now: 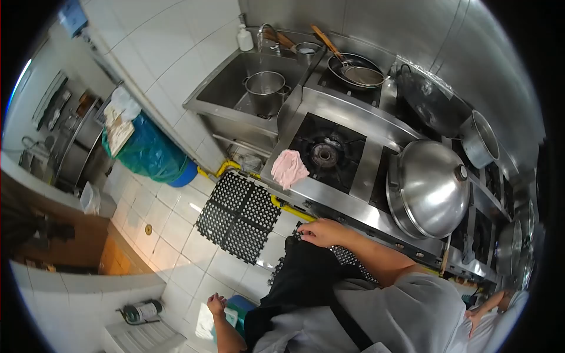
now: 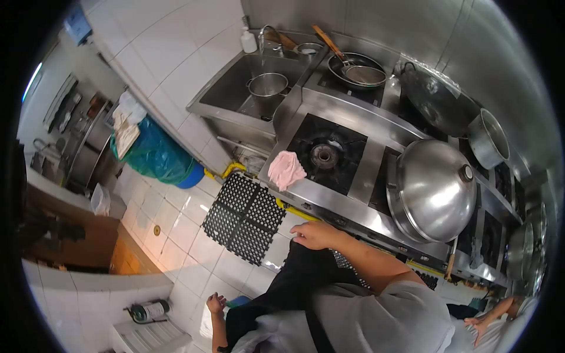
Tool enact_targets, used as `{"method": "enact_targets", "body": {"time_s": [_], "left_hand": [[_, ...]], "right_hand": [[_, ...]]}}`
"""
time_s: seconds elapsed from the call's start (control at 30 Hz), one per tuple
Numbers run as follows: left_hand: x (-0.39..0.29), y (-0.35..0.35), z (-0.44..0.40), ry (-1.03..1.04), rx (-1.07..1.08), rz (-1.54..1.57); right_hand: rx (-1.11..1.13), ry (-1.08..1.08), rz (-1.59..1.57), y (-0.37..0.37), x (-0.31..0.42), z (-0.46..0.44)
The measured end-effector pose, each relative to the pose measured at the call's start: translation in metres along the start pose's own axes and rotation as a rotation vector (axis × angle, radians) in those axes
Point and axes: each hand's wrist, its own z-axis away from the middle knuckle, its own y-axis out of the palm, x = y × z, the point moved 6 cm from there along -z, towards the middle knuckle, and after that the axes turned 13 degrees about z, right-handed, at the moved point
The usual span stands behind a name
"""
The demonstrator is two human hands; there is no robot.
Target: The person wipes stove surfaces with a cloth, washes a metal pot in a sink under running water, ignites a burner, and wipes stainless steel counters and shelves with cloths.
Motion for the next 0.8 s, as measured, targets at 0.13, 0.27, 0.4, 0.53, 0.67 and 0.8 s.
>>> {"method": "enact_targets", "body": {"time_s": [0.13,0.27,0.4,0.53,0.67,0.8], "left_hand": [[-0.024,0.041,-0.026,-0.041,0.04,-0.065],[-0.01,0.056,-0.065,-0.098,0.189,-0.133],[-0.031,0.055,-0.09,-0.136,0.145,-0.308],[-0.071,0.049,-0.14,-0.344,0.047,-0.365],[-0.152,0.063,-0.222,-0.357,0.079,-0.436],[-0.274,0.131,-0.315,-0.245,0.15,-0.418]], "right_hand": [[-0.043,-0.117,0.003,-0.027,0.006,-0.073],[-0.118,-0.149,-0.003,-0.052,0.016,-0.145],[-0.15,-0.131,-0.086,-0.08,0.02,-0.195],[-0.122,0.015,-0.119,-0.083,0.011,-0.247],[-0.114,0.135,-0.139,-0.08,0.012,-0.309],[-0.084,0.182,-0.258,-0.101,0.042,-0.366]]}}
